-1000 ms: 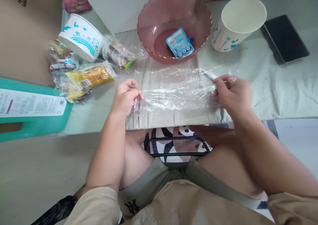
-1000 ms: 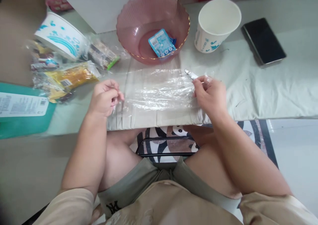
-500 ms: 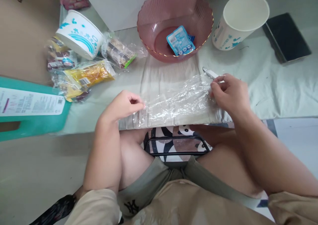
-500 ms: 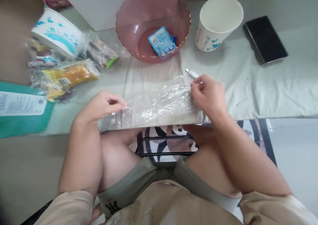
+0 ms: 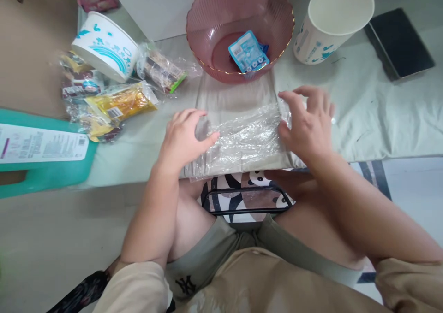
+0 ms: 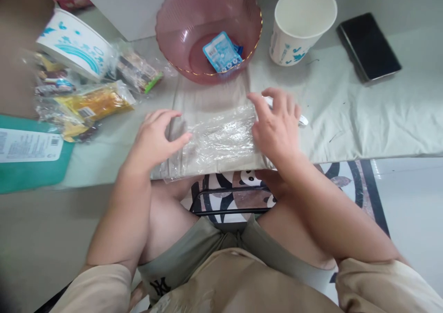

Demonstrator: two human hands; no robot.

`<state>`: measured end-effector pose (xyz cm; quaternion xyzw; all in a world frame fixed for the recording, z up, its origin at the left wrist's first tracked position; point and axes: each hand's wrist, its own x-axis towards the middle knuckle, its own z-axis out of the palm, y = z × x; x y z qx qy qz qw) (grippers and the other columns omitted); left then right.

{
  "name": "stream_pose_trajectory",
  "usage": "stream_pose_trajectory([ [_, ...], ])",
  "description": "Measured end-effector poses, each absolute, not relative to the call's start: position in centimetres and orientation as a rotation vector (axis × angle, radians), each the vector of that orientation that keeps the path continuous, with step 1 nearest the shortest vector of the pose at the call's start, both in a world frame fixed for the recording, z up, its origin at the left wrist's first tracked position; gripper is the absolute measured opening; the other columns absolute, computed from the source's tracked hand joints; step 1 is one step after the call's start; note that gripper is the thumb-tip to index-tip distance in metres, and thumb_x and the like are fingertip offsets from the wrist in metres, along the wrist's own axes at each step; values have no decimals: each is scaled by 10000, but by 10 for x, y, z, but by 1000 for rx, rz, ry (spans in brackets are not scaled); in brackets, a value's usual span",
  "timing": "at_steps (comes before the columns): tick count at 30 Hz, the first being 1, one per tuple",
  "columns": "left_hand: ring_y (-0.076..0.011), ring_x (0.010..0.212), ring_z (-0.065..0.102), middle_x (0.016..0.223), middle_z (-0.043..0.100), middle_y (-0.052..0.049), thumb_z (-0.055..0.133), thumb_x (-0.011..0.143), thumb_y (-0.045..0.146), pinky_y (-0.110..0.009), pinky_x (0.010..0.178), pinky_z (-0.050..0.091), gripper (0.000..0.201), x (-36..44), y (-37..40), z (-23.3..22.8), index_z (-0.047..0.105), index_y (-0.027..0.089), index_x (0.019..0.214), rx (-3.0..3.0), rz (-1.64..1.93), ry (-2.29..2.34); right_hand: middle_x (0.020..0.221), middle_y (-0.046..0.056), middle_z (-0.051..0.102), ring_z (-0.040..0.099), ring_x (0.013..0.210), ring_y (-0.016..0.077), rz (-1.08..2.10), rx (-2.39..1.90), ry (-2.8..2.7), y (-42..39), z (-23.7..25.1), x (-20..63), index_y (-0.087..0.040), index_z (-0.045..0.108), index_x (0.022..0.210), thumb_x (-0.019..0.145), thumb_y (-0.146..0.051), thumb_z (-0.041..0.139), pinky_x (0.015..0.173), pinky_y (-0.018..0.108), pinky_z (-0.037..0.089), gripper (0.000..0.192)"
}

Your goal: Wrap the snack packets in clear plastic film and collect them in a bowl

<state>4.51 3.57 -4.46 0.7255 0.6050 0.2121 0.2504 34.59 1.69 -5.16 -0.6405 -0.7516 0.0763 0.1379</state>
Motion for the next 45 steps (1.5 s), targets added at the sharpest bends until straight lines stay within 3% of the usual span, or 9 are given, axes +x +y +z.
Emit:
stream_pose_trajectory([
  [5, -318, 1018, 646, 949, 709, -75, 651, 804, 298, -456, 973, 474, 374, 60, 35, -34, 684, 197, 1163, 2029, 81, 1718, 1512, 134, 520, 385, 1498, 405, 46, -1732, -2241, 12, -58, 319, -301, 567, 1418, 812, -31, 523, 1145, 662, 343, 665],
  [11, -251, 866, 629, 827, 671, -44, 585, 722, 192, -381, 819, 457, 26, 51, 34, -32, 590, 218, 720, 2087, 54, 1540, 1454, 132, 599, 436, 1483, 358, 170, -1548, -2361, 8, -56, 299, -251, 579, 1409, 858, -70, 517, 1196, 570, 333, 583],
  [20, -122, 596, 479, 599, 501, 51, 569, 658, 138, -286, 602, 359, 184, 53, 27, -22, 407, 219, 627, 1890, 138, 1230, 1382, 138, 687, 539, 1406, 347, 370, -1294, -2582, 10, -31, 261, -179, 542, 1446, 875, -149, 574, 1259, 581, 230, 572],
  [24, -131, 608, 582, 680, 626, 40, 638, 660, 173, -267, 587, 405, 171, 45, 28, -24, 522, 229, 773, 1657, 281, 1163, 927, 109, 776, 716, 868, 278, 644, -1460, -2800, 16, -16, 256, -189, 718, 1124, 903, -183, 546, 940, 466, 491, 280],
  [28, -127, 504, 572, 635, 685, 47, 780, 651, 246, -252, 506, 382, 371, 23, 41, -35, 567, 262, 955, 1402, 588, 1277, 741, 46, 709, 625, 676, 197, 1008, -1533, -2564, 22, -10, 277, -213, 720, 854, 866, -210, 567, 664, 331, 413, 154],
  [32, -142, 767, 703, 819, 763, 15, 769, 749, 374, -255, 661, 515, 306, 24, 54, -44, 585, 262, 966, 964, 1277, 1288, 541, -28, 566, 504, 508, 122, 1322, -1560, -1857, 23, -21, 300, -204, 635, 823, 878, -246, 590, 567, 284, 382, 82],
  [37, -303, 1277, 680, 1222, 766, -158, 631, 848, 691, -401, 1001, 584, 554, 67, 44, -47, 659, 188, 1079, 711, 1007, 1088, 590, -45, 546, 522, 501, 110, 1471, -1419, -1265, 20, -43, 309, -232, 563, 859, 913, -381, 648, 512, 267, 432, 180],
  [41, -359, 1239, 708, 1154, 784, -197, 695, 763, 773, -464, 1024, 584, 723, 102, 34, -52, 663, 158, 1142, 693, 672, 892, 632, -57, 529, 548, 534, 104, 1460, -1369, -1151, 21, -54, 306, -240, 548, 865, 890, -403, 695, 530, 263, 492, 221],
  [45, -248, 978, 781, 1032, 803, -101, 814, 756, 488, -322, 775, 607, 470, 118, 33, -54, 651, 189, 1080, 712, 712, 1014, 646, -50, 572, 598, 553, 118, 1418, -1372, -1186, 20, -54, 306, -242, 544, 887, 878, -425, 695, 531, 265, 503, 238],
])
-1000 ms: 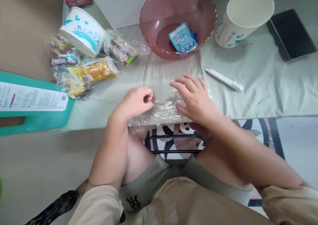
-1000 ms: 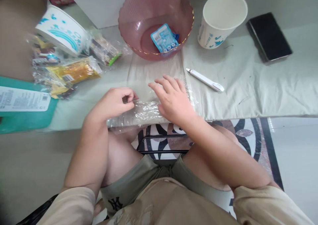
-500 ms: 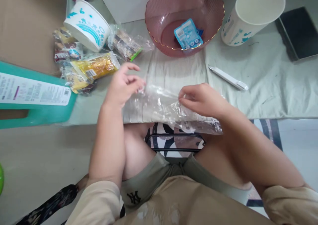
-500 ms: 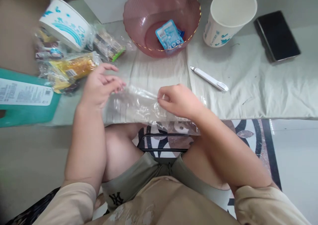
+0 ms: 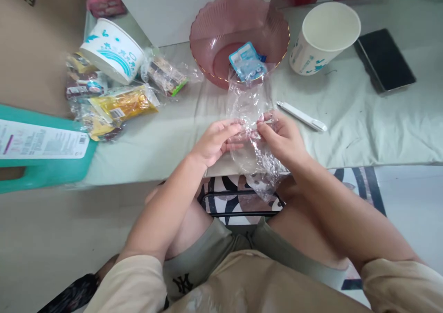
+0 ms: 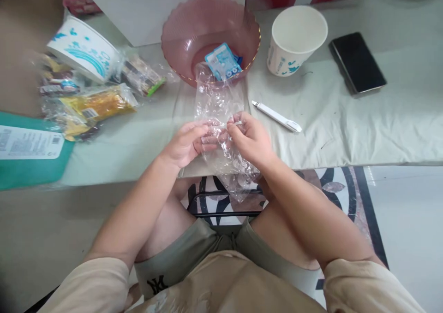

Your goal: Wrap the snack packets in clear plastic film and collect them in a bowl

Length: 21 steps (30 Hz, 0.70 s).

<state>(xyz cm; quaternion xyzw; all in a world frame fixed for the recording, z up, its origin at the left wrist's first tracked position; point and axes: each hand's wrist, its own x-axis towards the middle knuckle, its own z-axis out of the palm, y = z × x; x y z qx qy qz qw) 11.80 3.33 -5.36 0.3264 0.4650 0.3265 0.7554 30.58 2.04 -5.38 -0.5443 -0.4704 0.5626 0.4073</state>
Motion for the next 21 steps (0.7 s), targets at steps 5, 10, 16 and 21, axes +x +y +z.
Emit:
stream_pose_trajectory([
  [5, -101, 645, 688, 833, 739, 19, 760, 658, 216, -177, 450, 373, 274, 117, 37, -51, 532, 215, 811, 821, 1084, 1172, 652, -26, 638, 643, 553, 149, 1383, -1469, -1197, 17, -44, 312, -249, 544, 931, 878, -337, 631, 535, 286, 498, 135],
  [10, -97, 597, 641, 881, 739, 16, 792, 658, 393, -202, 410, 338, 334, 100, 40, -51, 578, 233, 859, 713, 1122, 1053, 879, 64, 744, 704, 716, 189, 1461, -1488, -1267, 15, -40, 317, -206, 582, 875, 761, -193, 605, 686, 352, 573, 117],
  [16, -272, 875, 762, 931, 795, -142, 597, 700, 914, -366, 718, 613, 789, 91, 32, -50, 740, 171, 925, 890, 546, 862, 881, 72, 739, 690, 744, 187, 1391, -1466, -1266, 14, -39, 313, -219, 575, 920, 867, -236, 535, 690, 353, 600, 68],
  [21, -259, 1004, 753, 1038, 807, -91, 771, 780, 527, -396, 901, 602, 346, 105, 13, -39, 779, 209, 916, 1197, 531, 969, 772, 23, 682, 695, 724, 193, 1272, -1528, -1302, 13, -42, 312, -248, 576, 1067, 911, -261, 553, 702, 358, 601, 158],
])
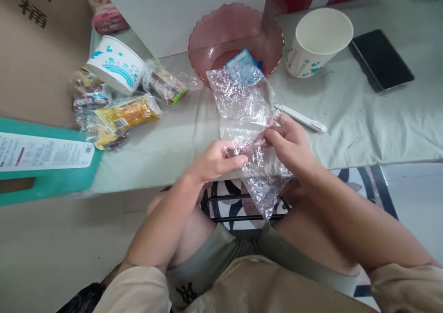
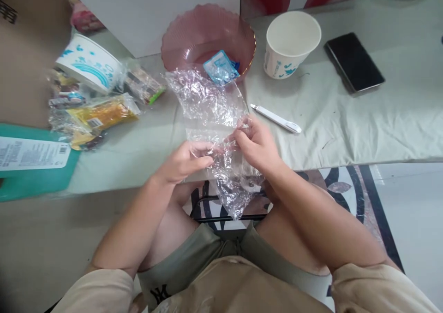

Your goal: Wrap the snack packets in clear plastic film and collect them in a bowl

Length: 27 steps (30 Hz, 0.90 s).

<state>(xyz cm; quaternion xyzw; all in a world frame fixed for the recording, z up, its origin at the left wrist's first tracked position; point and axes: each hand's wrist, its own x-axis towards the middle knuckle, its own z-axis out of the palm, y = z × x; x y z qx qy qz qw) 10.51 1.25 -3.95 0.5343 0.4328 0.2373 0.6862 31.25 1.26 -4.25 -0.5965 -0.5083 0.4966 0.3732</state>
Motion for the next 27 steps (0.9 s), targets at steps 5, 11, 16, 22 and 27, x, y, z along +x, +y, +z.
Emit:
stream_pose_trajectory([
  [5, -217, 892, 706, 898, 762, -54, 654, 852, 295, -397, 852, 581, 127, 111, 4, -38, 720, 227, 768, 1597, 1055, 1403, 787, 0, 691, 693, 688, 201, 1057, -1377, -1305, 5, -41, 316, -306, 296, 1513, 993, -439, 556, 706, 375, 591, 596],
  [11, -363, 1423, 443, 1315, 585, -105, 782, 757, 401, -527, 1107, 456, 211, 92, -1, -48, 668, 236, 692, 1901, 1267, 1553, 916, 4, 710, 697, 741, 204, 868, -1037, -1551, -5, -42, 323, -374, 414, 1452, 893, -382, 689, 761, 418, 611, 623],
  [16, -414, 1538, 290, 1138, 706, -55, 868, 652, 459, -659, 1278, 148, 258, 87, -10, -47, 675, 291, 682, 1984, 1087, 1399, 818, 13, 649, 671, 679, 185, 930, -1188, -1667, -6, -47, 329, -305, 621, 1164, 989, -369, 502, 718, 405, 588, 221],
  [22, -304, 1154, 697, 965, 798, -12, 578, 891, 578, -621, 1276, 293, 331, 92, -9, -35, 780, 338, 786, 1929, 1204, 1162, 1019, 60, 687, 695, 755, 224, 1008, -1168, -1625, -7, -41, 328, -345, 403, 1426, 868, -647, 632, 683, 403, 553, 675],
  [27, -248, 1102, 736, 1237, 768, -59, 721, 843, 558, -389, 868, 639, 363, 95, 5, -38, 779, 273, 1060, 1294, 1219, 1084, 966, 36, 657, 666, 799, 224, 925, -1225, -1572, -5, -45, 317, -384, 327, 1456, 942, -611, 574, 745, 409, 557, 614],
])
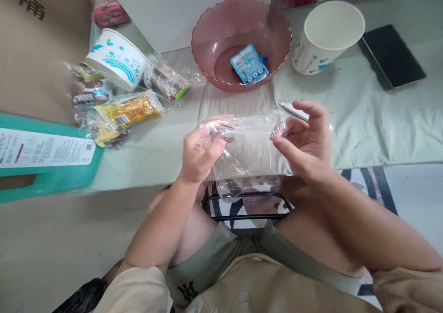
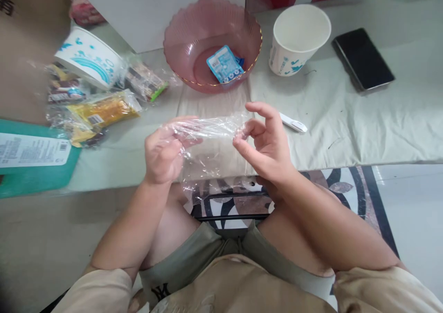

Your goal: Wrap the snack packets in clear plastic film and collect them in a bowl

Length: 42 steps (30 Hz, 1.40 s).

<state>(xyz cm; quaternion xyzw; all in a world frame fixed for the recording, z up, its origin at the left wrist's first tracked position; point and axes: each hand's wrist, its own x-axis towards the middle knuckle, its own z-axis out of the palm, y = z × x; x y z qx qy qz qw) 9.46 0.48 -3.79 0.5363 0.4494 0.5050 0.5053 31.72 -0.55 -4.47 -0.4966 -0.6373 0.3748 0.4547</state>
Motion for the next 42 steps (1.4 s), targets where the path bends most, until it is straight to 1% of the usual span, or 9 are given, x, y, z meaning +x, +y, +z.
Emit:
stream_pose_trajectory([
  [3, -200, 898, 757, 1171, 776, -77, 767, 796, 476, -293, 661, 611, 346, 100, 14, -41, 742, 229, 1037, 1058, 1042, 1167, 1024, 55, 646, 656, 856, 223, 817, -1304, -1550, 0, -51, 315, -370, 333, 1473, 997, -520, 518, 780, 401, 564, 532],
  [10, -162, 659, 708, 911, 791, -23, 725, 720, 345, -319, 634, 589, 362, 105, 25, -37, 669, 235, 1061, 837, 880, 1093, 1424, 161, 543, 628, 1211, 290, 677, -1444, -1631, 16, -69, 330, -309, 208, 1600, 949, -429, 589, 891, 449, 570, 764],
  [13, -174, 699, 724, 924, 798, -29, 698, 692, 302, -317, 619, 586, 233, 107, 29, -37, 688, 218, 909, 795, 956, 1139, 1183, 102, 689, 703, 1023, 251, 1095, -1337, -1594, 18, -64, 329, -273, 305, 1552, 922, -442, 606, 827, 417, 591, 718],
  [16, -199, 849, 755, 1082, 798, -49, 705, 688, 300, -269, 553, 534, 128, 106, 32, -41, 675, 208, 773, 842, 1077, 1207, 855, 37, 696, 695, 787, 209, 1469, -1324, -1495, 18, -51, 323, -241, 613, 1105, 866, -453, 651, 733, 370, 586, 322],
  [19, -220, 957, 759, 1238, 766, -53, 735, 703, 373, -254, 537, 513, 212, 100, 36, -45, 609, 203, 699, 833, 1182, 1207, 716, 8, 628, 646, 667, 173, 1522, -1364, -1288, 18, -43, 319, -248, 557, 828, 841, -363, 637, 675, 337, 557, 141],
  [26, -245, 830, 759, 920, 779, -78, 867, 571, 673, -301, 608, 567, 619, 96, 37, -48, 650, 208, 917, 744, 774, 995, 686, -17, 584, 577, 575, 142, 1509, -1382, -1152, 22, -52, 316, -253, 529, 858, 903, -376, 603, 565, 295, 507, 150],
  [31, -99, 604, 629, 705, 699, 13, 902, 558, 299, -214, 574, 485, 362, 104, 37, -48, 680, 172, 814, 798, 785, 1160, 669, -29, 607, 569, 543, 124, 1524, -1304, -1018, 20, -54, 318, -252, 571, 912, 864, -474, 718, 522, 274, 480, 270],
  [37, -118, 575, 644, 666, 687, 18, 737, 743, 303, -219, 521, 496, 161, 105, 39, -48, 616, 199, 765, 811, 1014, 1216, 708, 26, 708, 635, 610, 133, 1714, -1262, -1218, 18, -49, 319, -206, 607, 832, 771, -466, 823, 570, 274, 506, 343],
  [42, -105, 355, 497, 495, 581, 71, 780, 764, 395, -209, 358, 332, 304, 94, 38, -43, 610, 229, 953, 932, 869, 1218, 543, -71, 552, 493, 461, 91, 1605, -1269, -1183, 20, -49, 317, -227, 576, 903, 838, -384, 747, 452, 234, 387, 241],
])
